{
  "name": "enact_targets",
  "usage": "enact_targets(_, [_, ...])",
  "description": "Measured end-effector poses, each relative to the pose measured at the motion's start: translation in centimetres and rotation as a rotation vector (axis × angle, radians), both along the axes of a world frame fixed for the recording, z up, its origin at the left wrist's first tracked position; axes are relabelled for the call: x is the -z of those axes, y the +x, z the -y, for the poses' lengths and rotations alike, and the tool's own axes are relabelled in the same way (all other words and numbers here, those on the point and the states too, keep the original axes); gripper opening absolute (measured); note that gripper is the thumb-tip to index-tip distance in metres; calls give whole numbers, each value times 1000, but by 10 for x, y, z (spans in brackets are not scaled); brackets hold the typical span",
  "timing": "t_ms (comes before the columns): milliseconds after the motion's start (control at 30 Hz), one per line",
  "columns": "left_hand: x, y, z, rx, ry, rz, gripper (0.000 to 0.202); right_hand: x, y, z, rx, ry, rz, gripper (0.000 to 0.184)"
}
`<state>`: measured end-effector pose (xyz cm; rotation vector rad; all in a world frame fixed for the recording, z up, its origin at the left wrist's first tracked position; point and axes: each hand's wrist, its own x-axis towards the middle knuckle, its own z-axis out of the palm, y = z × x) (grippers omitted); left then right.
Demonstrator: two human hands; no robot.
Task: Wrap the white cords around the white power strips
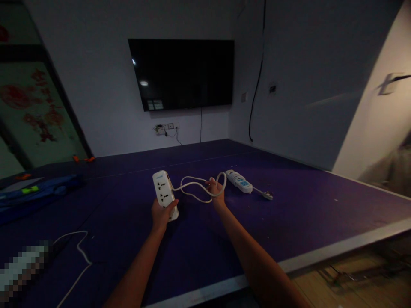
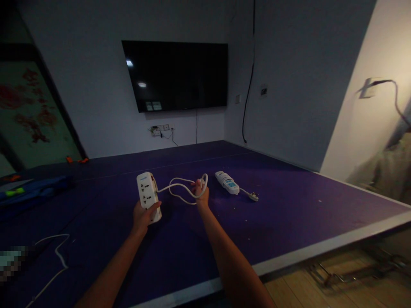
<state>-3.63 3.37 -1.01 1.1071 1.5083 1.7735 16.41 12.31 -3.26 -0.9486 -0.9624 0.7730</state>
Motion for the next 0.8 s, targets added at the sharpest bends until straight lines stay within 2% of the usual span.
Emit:
enact_targets(167, [3, 0, -2, 20, 17, -130, 44, -5, -1, 4, 34, 35, -17, 61])
enact_targets(300, [7, -5, -6, 6, -30, -165, 42, -9, 0, 11, 156, 106, 104, 63])
enact_targets(467, [9, -21, -11, -81, -215, -362, 42, -17, 2, 28, 374, 335, 374, 54])
enact_targets(567, [5, -31, -10, -179, -344, -522, 54, -21, 1, 38, 491, 454, 552, 43])
enact_targets(700, [-3, -43, -6, -271, -375, -617, 78, -26, -4, 47, 633, 610, 796, 30])
enact_targets(800, [-7, -50, -3, -302, -415, -654, 79, -28, -9, 53, 688, 720, 943, 25])
